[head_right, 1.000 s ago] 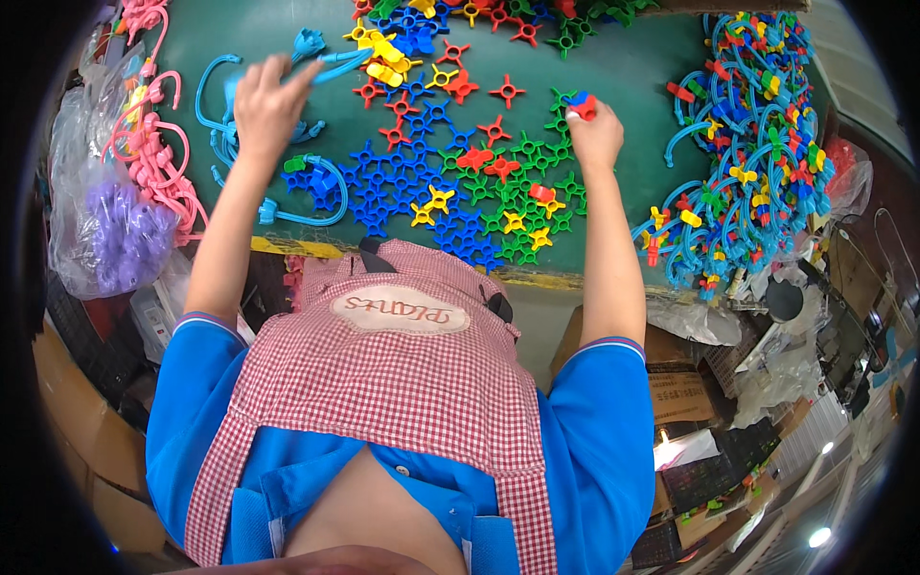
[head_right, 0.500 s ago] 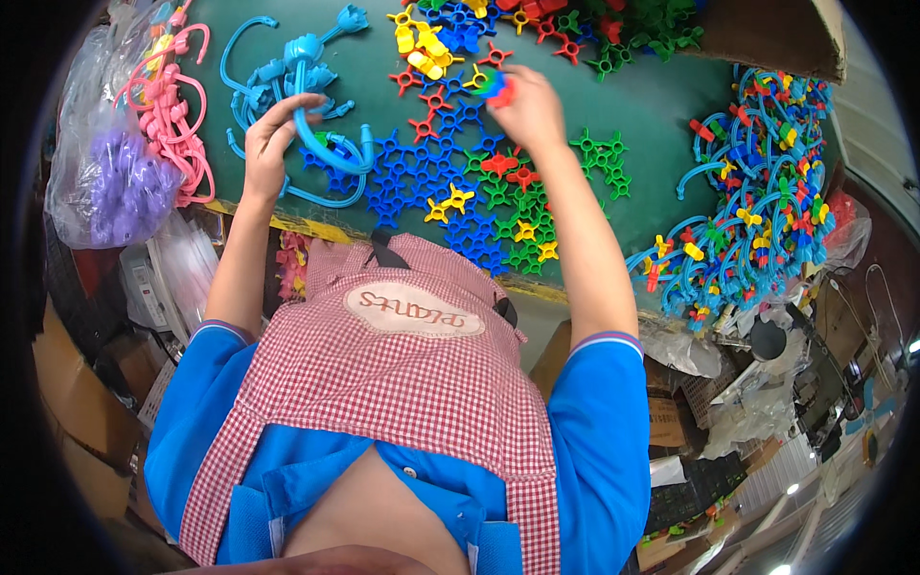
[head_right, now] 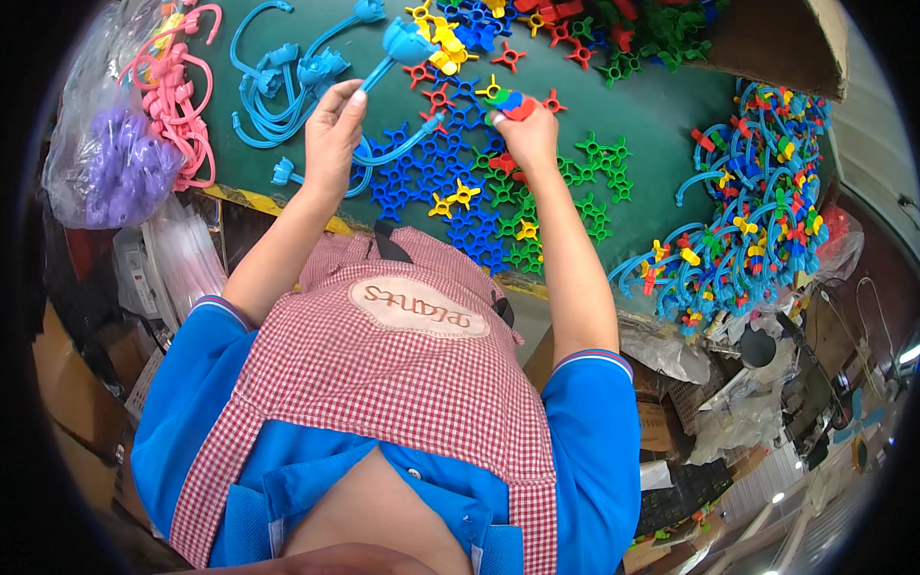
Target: The person repeatedly picks up blue and pink plastic cords and star-shaped plastic connectors from a green work surface, inserts the connectors into the cord ends, and places the assembled units back on the table. The person also moves a cardboard box aside to access more parts.
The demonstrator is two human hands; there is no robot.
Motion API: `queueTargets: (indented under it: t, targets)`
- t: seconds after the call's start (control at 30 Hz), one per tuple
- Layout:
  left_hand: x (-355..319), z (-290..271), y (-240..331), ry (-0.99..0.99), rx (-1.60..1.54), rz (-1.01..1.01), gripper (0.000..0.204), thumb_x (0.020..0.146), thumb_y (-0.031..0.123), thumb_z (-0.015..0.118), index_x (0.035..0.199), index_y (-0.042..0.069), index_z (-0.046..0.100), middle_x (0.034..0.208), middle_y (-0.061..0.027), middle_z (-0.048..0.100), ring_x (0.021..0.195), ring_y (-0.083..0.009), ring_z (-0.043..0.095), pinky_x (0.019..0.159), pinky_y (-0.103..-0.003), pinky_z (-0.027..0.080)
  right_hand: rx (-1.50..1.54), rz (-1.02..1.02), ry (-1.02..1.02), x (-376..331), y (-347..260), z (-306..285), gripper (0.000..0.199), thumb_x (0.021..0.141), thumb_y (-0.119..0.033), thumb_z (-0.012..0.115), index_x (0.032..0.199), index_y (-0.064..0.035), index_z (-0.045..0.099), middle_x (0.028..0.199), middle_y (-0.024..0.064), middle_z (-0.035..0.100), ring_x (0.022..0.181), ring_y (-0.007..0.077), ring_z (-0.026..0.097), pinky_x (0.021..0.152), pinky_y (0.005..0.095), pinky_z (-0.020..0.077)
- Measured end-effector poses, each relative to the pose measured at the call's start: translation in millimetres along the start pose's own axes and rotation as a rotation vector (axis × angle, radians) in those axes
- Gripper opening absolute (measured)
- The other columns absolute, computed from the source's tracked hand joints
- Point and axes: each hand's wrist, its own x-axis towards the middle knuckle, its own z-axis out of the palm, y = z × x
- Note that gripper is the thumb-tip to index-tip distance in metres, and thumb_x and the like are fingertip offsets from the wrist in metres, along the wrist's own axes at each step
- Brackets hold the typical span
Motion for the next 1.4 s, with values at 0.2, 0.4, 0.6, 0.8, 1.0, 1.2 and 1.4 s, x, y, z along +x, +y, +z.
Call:
queueTargets:
  t: [0.2,0.4,0.6,0.8,1.0,1.2,1.4]
  targets:
    - [-1.7,5.5,3.1,-0.05,-0.05,-0.028,0.022,0.088,0.019,0.062,0.102,0.002,0.061,0.084,0.0037,0.057,0.068,-0.0007,0.041,0.058,-0.017,0.032,-0.1,0.214,-0.053,37.2,-5.2,6.9,0.028,0.066,-0.023,0.075,0.071,0.0027,0.064,0.067,0.013,0.065,0.067,0.0228,0.064,0.063,0.0371,0.0474]
    - [-8.2,8.5,1.5,-0.02,0.0,0.047,0.02,0.086,0.017,0.064,0.098,0.001,0.064,0.083,0.0029,0.059,0.071,-0.0018,0.046,0.062,-0.017,0.036,1.173,0.45,-0.267,-7.1,6.1,-15.1,0.033,0.08,-0.008,0.062,0.108,0.0068,0.054,0.108,0.0204,0.06,0.092,0.0332,0.063,0.082,0.0384,0.0552]
    - [-15.3,24.1,8.1,-0.228,-0.008,0.091,0.021,0.083,0.014,0.068,0.098,0.0,0.066,0.082,-0.0004,0.063,0.071,-0.0045,0.053,0.065,-0.019,0.043,0.899,0.337,-0.294,-47.9,-6.6,-19.7,0.026,0.079,-0.011,0.066,0.099,0.0037,0.061,0.093,0.0094,0.065,0.084,0.0207,0.064,0.074,0.0315,0.0531]
    - [-12.9,18.3,7.7,-0.502,-0.138,0.016,0.017,0.081,0.009,0.068,0.096,0.0,0.067,0.084,-0.0026,0.065,0.074,-0.0064,0.056,0.068,-0.021,0.045,0.032,-0.198,-0.46,-58.0,-27.3,-29.5,0.039,0.065,-0.021,0.078,0.099,-0.0076,0.065,0.09,0.007,0.067,0.083,0.0209,0.064,0.075,0.0333,0.0494]
    - [-1.7,22.5,-3.9,-0.363,-0.605,-0.216,0.021,0.09,0.024,0.058,0.1,0.006,0.062,0.058,0.0069,0.036,0.045,-0.0031,0.026,0.041,-0.019,0.02,0.668,-0.305,-0.293,-73.2,-8.8,-35.5,0.054,0.075,-0.024,0.073,0.122,-0.0034,0.056,0.112,0.0064,0.053,0.105,0.0167,0.052,0.091,0.0304,0.041]
    - [-14.7,75.3,-0.4,-0.214,-0.319,-0.227,0.038,0.094,0.028,0.05,0.126,0.007,0.05,0.093,0.0009,0.056,0.075,-0.0071,0.048,0.064,-0.02,0.036,0.78,-0.031,-0.042,-90.0,6.0,-57.9,0.018,0.088,-0.014,0.058,0.097,0.0012,0.059,0.078,0.0066,0.064,0.062,0.0099,0.059,0.054,0.0239,0.047]
    - [-2.3,51.4,-13.0,-0.362,0.091,-0.152,0.035,0.09,0.026,0.055,0.121,0.009,0.057,0.112,-0.0016,0.06,0.099,-0.0098,0.053,0.078,-0.024,0.038,0.836,-0.068,1.222,3.2,150.0,-224.8,0.035,0.095,-0.034,0.042,0.089,-0.0001,0.045,0.072,0.0113,0.054,0.049,0.0181,0.048,0.046,0.029,0.0409]
